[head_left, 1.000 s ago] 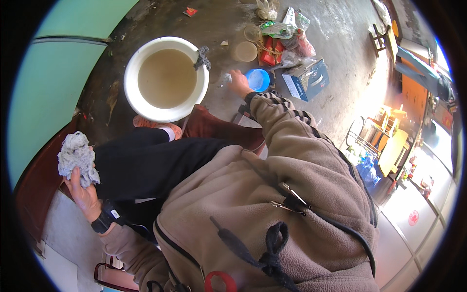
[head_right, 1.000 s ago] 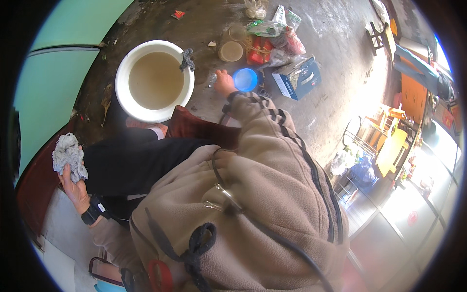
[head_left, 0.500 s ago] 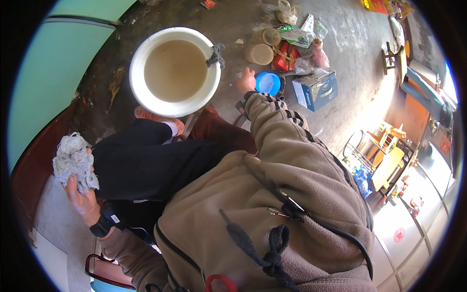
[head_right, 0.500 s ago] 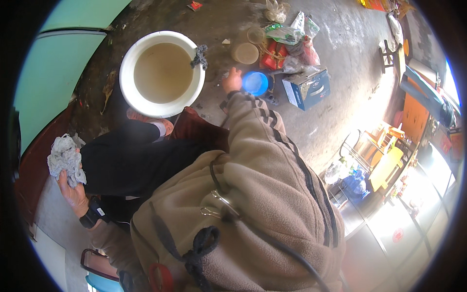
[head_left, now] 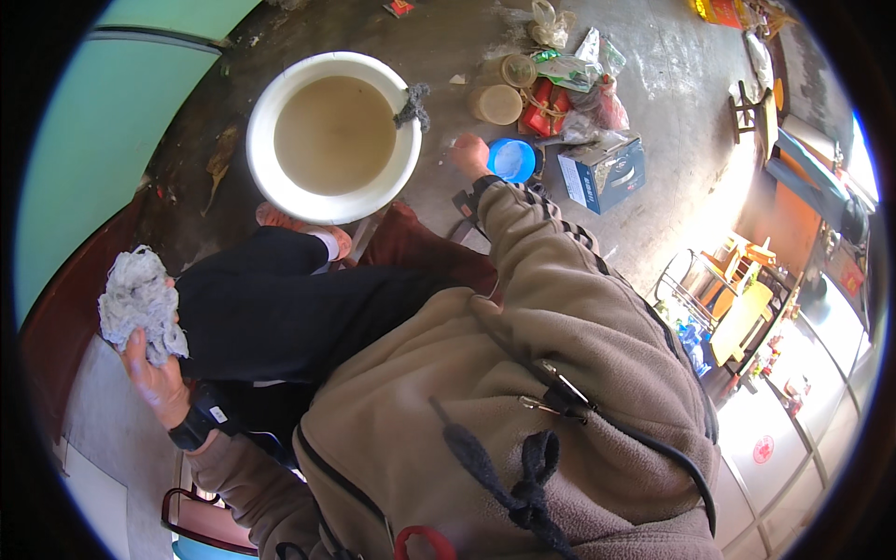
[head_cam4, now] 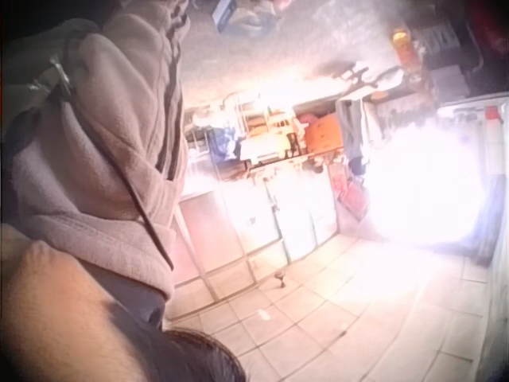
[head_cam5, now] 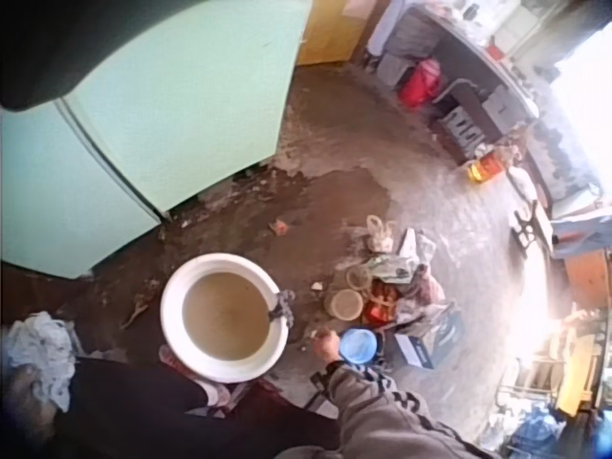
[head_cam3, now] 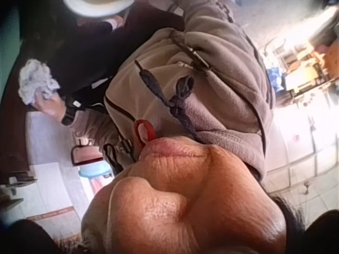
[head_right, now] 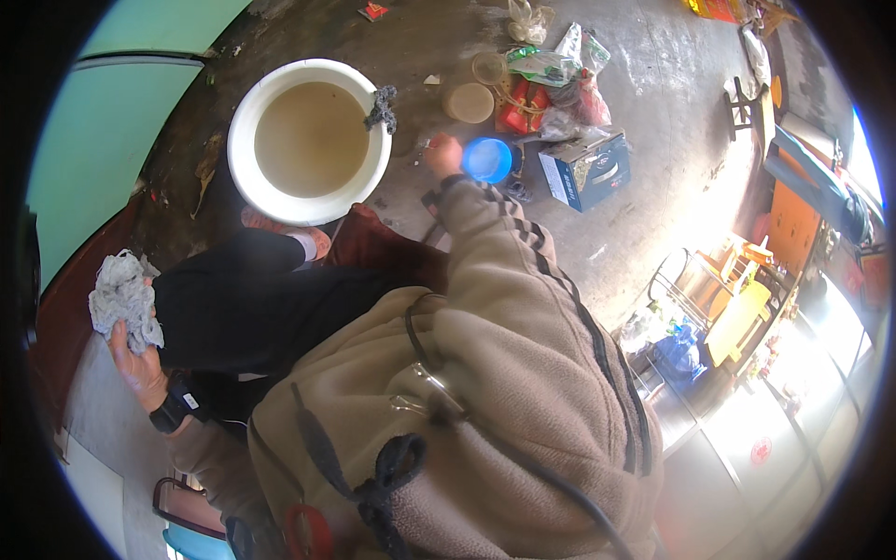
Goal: The person squats in a kitchen, dips a cloth into a bucket of water, and wipes the exterior and interior of a green cabinet. They open the cabinet door to clean the inside, then close it and wipe the countertop above.
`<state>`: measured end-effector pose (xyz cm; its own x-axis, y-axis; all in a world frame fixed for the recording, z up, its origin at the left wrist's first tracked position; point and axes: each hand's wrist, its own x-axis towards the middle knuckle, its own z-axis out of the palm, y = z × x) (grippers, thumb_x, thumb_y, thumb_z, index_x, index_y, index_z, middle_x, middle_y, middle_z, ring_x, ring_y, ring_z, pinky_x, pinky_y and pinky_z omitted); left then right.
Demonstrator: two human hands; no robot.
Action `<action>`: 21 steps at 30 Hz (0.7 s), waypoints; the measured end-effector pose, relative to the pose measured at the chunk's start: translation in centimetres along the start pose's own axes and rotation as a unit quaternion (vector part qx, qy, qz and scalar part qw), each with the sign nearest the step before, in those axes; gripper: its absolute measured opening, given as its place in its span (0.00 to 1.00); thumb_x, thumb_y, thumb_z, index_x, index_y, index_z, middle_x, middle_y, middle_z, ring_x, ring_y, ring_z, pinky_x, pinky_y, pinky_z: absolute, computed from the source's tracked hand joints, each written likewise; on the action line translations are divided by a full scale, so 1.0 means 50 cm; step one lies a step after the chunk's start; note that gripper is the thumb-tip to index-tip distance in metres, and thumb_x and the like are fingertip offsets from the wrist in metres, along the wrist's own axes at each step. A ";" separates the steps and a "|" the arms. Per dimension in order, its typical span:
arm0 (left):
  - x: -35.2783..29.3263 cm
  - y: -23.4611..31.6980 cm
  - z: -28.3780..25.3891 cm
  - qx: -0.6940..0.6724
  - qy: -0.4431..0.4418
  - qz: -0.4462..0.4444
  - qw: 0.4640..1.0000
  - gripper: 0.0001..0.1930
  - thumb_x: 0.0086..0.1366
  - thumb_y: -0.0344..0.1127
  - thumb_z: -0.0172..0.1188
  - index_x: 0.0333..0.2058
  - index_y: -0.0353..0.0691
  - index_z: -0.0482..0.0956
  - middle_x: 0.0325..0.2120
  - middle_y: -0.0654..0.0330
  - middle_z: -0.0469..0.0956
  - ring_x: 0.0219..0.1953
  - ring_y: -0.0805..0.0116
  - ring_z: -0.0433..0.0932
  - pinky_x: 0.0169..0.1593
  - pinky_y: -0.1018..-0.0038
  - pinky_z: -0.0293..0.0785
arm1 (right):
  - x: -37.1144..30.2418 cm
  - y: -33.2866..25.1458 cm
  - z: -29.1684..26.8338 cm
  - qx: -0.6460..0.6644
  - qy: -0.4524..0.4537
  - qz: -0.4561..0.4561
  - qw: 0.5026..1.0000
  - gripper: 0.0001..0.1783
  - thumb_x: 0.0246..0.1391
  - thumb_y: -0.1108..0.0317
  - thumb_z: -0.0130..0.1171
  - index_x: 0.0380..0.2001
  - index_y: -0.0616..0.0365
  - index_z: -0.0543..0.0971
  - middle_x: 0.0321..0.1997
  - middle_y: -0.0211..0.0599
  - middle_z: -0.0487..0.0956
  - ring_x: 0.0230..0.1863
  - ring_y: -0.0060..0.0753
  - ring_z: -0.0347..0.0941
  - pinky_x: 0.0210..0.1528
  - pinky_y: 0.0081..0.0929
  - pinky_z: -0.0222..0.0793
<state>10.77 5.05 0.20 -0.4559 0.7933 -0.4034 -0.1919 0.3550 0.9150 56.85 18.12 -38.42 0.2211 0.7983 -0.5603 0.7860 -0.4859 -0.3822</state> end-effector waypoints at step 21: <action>0.002 -0.003 -0.004 0.005 0.000 0.004 1.000 0.33 0.55 0.41 0.54 0.58 0.32 0.61 0.50 0.43 0.71 0.50 0.54 0.74 0.46 0.71 0.73 | -0.022 0.042 -0.098 -0.003 -0.098 -0.146 0.984 0.14 0.39 0.60 0.65 0.31 0.54 0.81 0.30 0.38 0.81 0.34 0.39 0.78 0.38 0.32 0.73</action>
<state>10.57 4.99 0.02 -0.4575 0.7959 -0.3966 -0.1798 0.3540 0.9178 61.06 17.96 -35.00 -0.1308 0.8196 -0.5579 0.8027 -0.2427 -0.5447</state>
